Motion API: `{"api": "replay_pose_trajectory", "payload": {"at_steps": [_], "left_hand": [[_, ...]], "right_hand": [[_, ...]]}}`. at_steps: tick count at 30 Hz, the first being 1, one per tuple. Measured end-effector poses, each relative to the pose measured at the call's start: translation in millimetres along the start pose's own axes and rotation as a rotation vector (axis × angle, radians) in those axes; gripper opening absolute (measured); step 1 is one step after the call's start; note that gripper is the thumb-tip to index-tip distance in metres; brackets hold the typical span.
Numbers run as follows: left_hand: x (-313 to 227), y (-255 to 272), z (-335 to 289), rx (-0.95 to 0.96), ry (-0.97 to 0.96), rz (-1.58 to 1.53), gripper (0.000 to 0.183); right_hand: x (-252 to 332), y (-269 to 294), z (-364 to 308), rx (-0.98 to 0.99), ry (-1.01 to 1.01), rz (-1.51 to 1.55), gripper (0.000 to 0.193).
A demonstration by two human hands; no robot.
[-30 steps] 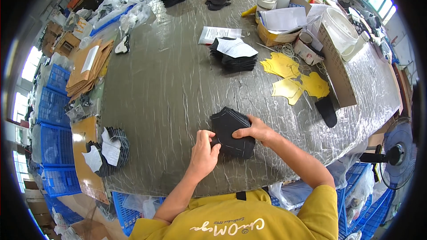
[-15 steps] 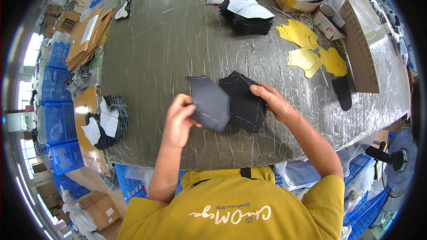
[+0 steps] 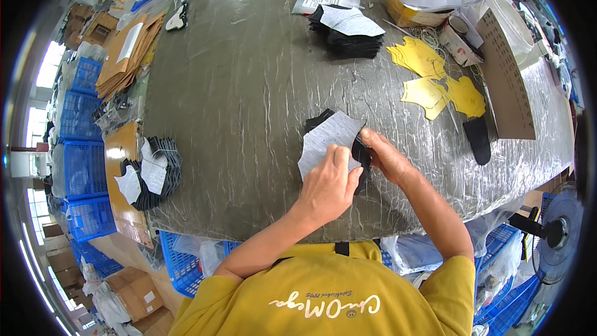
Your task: Organize, inspect, and bundle cut shoe upper components at a manufacturing workstation.
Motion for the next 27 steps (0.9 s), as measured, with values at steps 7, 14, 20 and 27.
{"api": "replay_pose_trajectory", "payload": {"at_steps": [7, 14, 20, 27], "left_hand": [[44, 36, -22, -0.362, -0.017, -0.113, 0.038], [42, 37, -33, -0.071, -0.014, 0.099, 0.064], [34, 37, -52, -0.003, 0.059, 0.302, 0.067], [17, 26, -58, 0.024, -0.004, 0.277, 0.058]], "right_hand": [[23, -24, -5, -0.065, 0.081, -0.138, 0.101], [19, -23, -5, -0.045, 0.094, -0.047, 0.096], [30, -27, -10, -0.082, 0.096, -0.037, 0.100], [30, -22, -8, -0.012, 0.060, 0.046, 0.104]]}}
Point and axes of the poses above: each hand's wrist, its own z-axis towards the middle knuckle, its own y-axis out of the back of the hand, x = y × z, the point moved 1 cm from there along z, towards the middle knuckle, and after that the axes turned 8 degrees about x, right-handed, at the moved point
